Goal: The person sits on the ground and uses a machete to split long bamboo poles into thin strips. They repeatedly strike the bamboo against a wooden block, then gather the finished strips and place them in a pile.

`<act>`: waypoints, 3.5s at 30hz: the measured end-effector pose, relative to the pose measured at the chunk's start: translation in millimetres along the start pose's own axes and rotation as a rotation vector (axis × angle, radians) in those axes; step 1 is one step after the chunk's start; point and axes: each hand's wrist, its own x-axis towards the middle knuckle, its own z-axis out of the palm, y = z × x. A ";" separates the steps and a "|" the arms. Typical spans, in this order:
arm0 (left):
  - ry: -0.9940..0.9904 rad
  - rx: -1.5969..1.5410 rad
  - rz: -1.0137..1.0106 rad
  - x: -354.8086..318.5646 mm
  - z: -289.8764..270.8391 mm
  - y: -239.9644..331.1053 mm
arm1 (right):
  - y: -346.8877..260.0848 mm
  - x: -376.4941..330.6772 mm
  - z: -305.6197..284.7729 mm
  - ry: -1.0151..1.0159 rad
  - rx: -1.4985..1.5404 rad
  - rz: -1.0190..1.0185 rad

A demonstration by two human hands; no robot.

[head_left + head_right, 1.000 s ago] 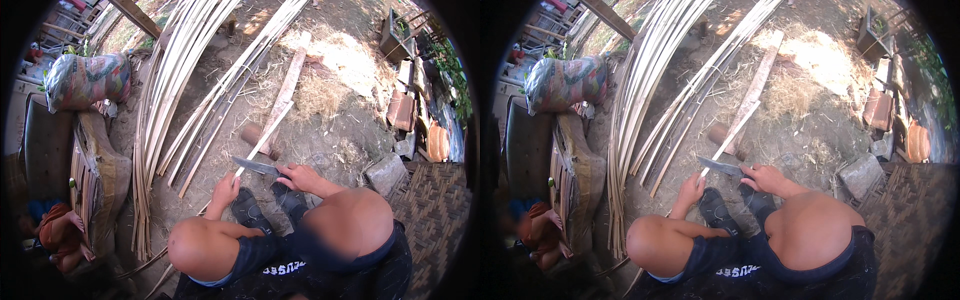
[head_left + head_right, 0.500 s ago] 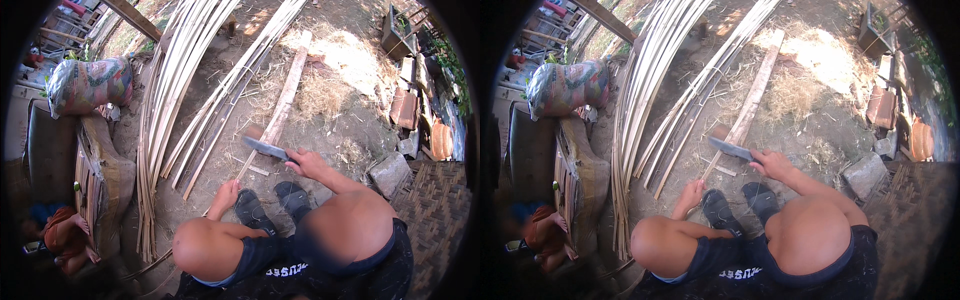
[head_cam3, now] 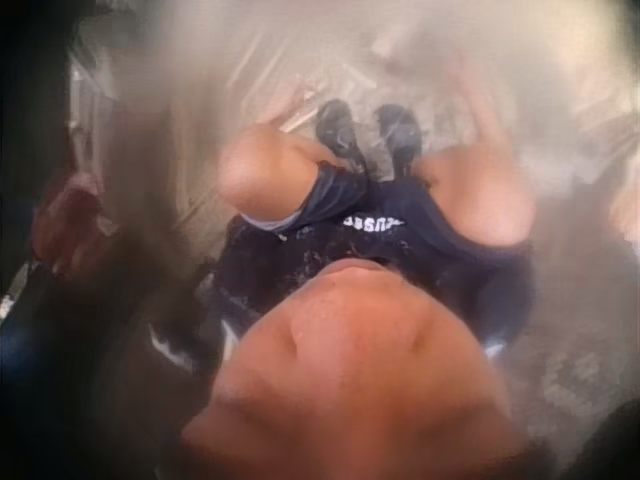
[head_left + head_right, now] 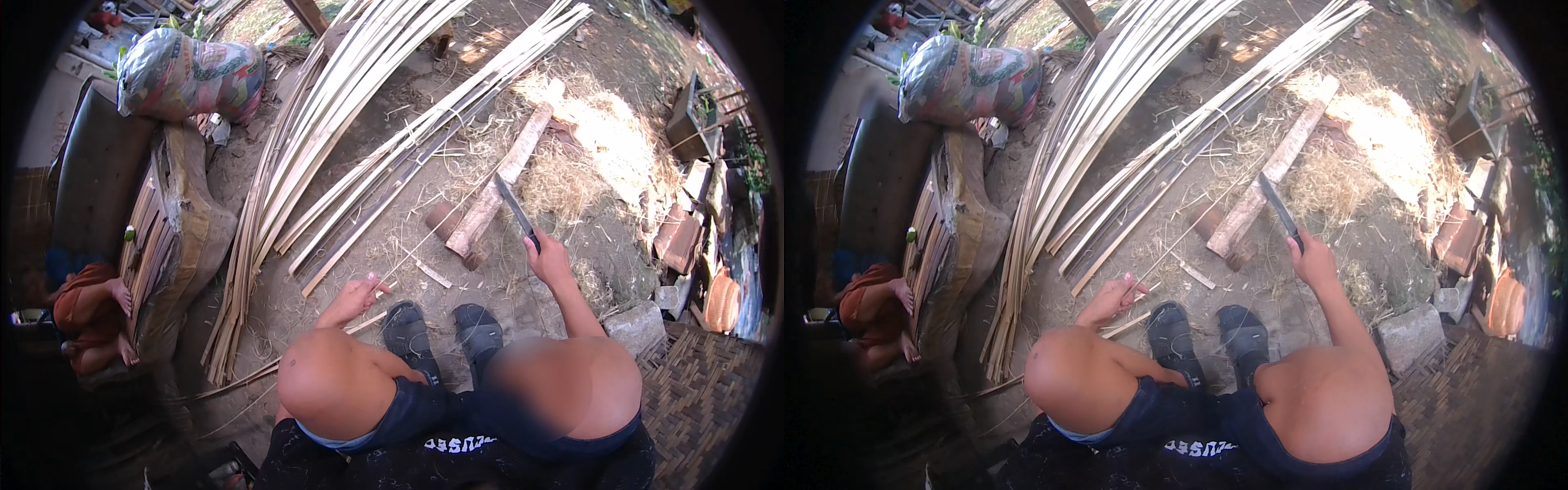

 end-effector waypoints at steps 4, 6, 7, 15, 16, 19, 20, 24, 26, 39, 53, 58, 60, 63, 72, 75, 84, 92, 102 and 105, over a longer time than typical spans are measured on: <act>0.314 0.568 0.288 -21.2 10.2 32.0 | -15.2 -11.5 12.0 -0.007 0.035 0.041; 0.379 0.749 0.295 -37.6 23.2 65.7 | 13.2 -21.1 28.0 0.016 -0.051 0.055; 0.368 0.759 0.274 -43.0 25.4 68.5 | 19.7 -25.5 36.7 -0.029 -0.011 0.085; 0.388 0.812 0.330 -68.3 22.8 -0.6 | 37.6 -32.8 41.9 -0.022 -0.079 -0.031; 0.444 0.856 0.290 -70.7 17.1 -9.1 | 39.2 -28.8 39.5 -0.020 -0.085 -0.030; 0.626 0.923 0.260 -81.8 -21.5 -84.4 | 37.4 -24.8 39.1 -0.026 -0.099 -0.029; 0.619 0.920 0.137 -95.8 -35.7 -102.4 | 36.6 -25.4 37.7 -0.023 -0.105 -0.031; 1.001 0.981 -0.095 -130.8 -79.2 -198.8 | 33.8 -21.8 37.5 -0.054 -0.098 0.000; 1.324 0.686 -0.152 -133.3 -83.6 -227.2 | 52.1 -15.0 40.0 -0.023 -0.112 -0.002; 1.657 -0.830 -0.800 -84.0 -131.3 -312.7 | 45.9 -30.7 17.8 -0.202 -0.158 -0.078; 1.698 -1.733 0.559 -119.1 -49.7 -232.7 | -212.3 53.4 -146.3 -0.455 0.011 -0.577; 1.258 -2.047 0.640 -90.6 17.5 -185.7 | -346.8 -7.5 -140.2 -0.562 -0.248 -0.999; 1.055 -2.044 0.681 -85.0 45.4 -172.0 | -372.7 -33.5 -119.4 -0.671 -0.315 -1.089; 0.797 -1.896 0.789 -84.7 70.1 -130.1 | -371.9 -53.4 -74.7 -0.755 -0.336 -1.123; 0.717 -1.936 0.476 -109.5 89.3 -85.9 | -330.8 -80.4 -72.6 -0.953 -0.262 -1.110; 0.931 -1.882 0.391 -106.5 102.3 -92.4 | -326.9 -78.4 -68.0 -0.769 -0.410 -1.146; 1.017 -2.118 0.181 -103.7 78.2 -114.3 | -311.1 -45.1 -54.3 -0.852 -0.156 -0.936; 0.961 -2.003 0.428 -90.4 90.5 -122.0 | -303.0 -48.9 -47.8 -0.946 0.054 -0.847; 0.947 -1.764 0.483 -121.7 97.8 -81.2 | -304.9 -42.3 -54.6 -0.873 -0.253 -0.883; 1.078 -1.421 0.374 -123.3 99.5 -85.6 | -308.2 -41.4 -60.2 -0.971 -0.260 -0.869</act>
